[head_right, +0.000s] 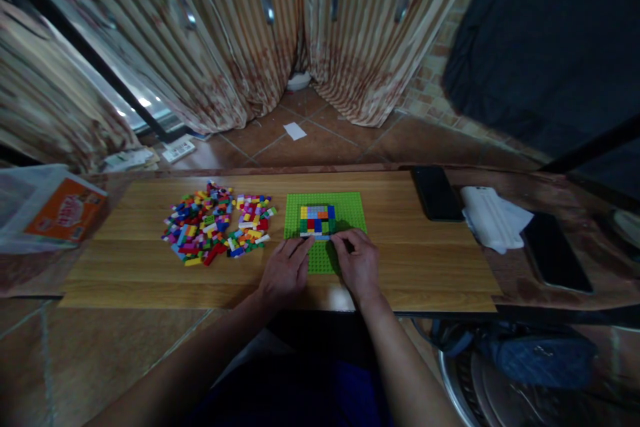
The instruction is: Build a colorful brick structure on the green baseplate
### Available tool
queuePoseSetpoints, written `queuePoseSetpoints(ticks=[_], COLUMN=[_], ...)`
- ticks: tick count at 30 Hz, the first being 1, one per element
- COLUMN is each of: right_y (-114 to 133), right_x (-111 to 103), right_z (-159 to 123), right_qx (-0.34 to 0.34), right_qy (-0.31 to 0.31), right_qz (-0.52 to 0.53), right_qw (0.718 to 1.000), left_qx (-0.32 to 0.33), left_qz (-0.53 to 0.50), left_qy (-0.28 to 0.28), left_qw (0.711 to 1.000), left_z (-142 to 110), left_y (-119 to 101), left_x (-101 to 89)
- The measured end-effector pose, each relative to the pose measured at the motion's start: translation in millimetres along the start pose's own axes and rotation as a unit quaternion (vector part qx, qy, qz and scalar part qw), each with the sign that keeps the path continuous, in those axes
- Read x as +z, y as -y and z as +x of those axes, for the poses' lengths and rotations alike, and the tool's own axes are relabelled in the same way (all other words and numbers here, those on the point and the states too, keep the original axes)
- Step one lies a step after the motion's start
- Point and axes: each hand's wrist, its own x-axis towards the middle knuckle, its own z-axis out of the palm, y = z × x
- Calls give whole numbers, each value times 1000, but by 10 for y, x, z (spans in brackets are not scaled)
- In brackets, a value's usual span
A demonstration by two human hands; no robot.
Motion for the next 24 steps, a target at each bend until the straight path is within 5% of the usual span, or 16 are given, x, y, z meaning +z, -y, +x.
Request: queuePoseSetpoints(ticks=[16,24], right_y=[69,-7], right_x=[-16,12], right_z=[102,27], right_qx=[79,38], right_qy=[23,11], right_qz=[3,8], right_qw=[997,999], left_qx=[-10,0], left_qz=[38,27], left_qy=[30,25], left_qw=[999,999], left_z=[35,4], left_y=[-39,-21], left_x=[-37,-47])
